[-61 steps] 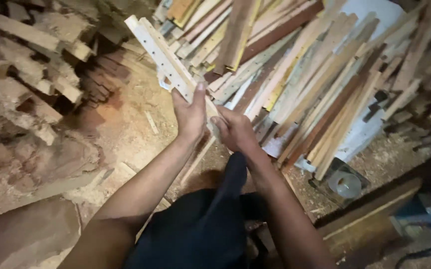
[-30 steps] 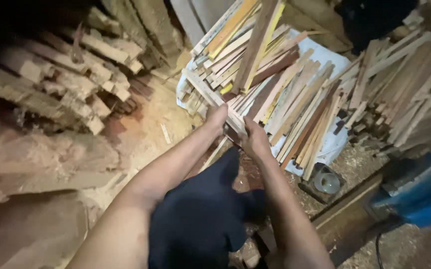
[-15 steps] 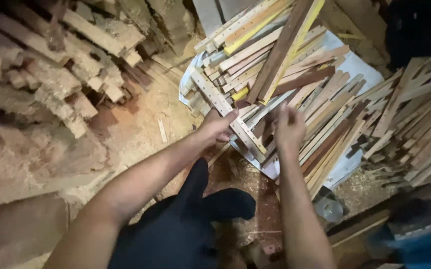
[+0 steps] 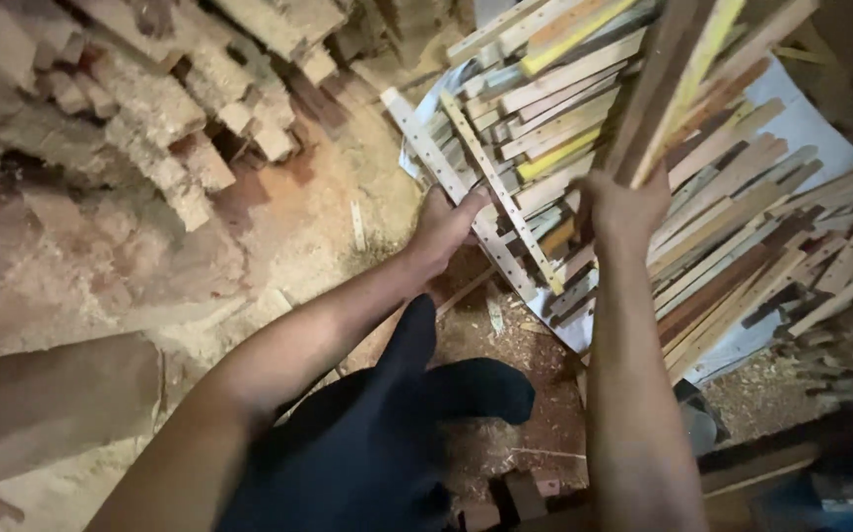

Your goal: Planing and sorting thin wooden strips using an electric hand planer

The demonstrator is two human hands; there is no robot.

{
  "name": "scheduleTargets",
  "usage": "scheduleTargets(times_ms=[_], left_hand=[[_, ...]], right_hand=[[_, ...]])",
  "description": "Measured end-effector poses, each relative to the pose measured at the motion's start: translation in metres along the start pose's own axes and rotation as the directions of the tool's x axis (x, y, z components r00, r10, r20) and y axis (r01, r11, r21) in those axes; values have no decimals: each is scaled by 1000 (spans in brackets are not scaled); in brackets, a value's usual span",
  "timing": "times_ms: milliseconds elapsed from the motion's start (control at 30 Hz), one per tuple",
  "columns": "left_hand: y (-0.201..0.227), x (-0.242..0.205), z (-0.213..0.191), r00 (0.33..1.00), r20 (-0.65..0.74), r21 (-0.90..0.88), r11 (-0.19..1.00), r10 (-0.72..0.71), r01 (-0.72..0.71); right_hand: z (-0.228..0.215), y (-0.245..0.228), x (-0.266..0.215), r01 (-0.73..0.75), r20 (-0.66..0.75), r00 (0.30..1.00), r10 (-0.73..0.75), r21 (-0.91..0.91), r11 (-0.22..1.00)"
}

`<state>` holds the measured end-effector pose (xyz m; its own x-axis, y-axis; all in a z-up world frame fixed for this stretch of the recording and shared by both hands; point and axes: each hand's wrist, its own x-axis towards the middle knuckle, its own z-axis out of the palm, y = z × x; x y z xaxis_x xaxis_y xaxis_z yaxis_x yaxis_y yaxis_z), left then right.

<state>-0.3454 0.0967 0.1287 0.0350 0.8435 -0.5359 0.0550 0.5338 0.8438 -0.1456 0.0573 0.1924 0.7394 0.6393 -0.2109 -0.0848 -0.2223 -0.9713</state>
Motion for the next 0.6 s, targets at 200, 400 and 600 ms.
scheduleTargets(times_ms=[200,400,600], left_hand=[[0,-9,-15,985,-29,64,983,172,-170],[38,-25,-31,986,70,32,987,153,-156],[-10,-4,-42,989,-140,-243,970,-50,14]], right_hand=[[-16,-26,-64,142,170,983,-66,-480,866],[34,-9,-84,-299,617,725,306,-119,947],[54,38,-73,659,543,683,-488,-171,733]])
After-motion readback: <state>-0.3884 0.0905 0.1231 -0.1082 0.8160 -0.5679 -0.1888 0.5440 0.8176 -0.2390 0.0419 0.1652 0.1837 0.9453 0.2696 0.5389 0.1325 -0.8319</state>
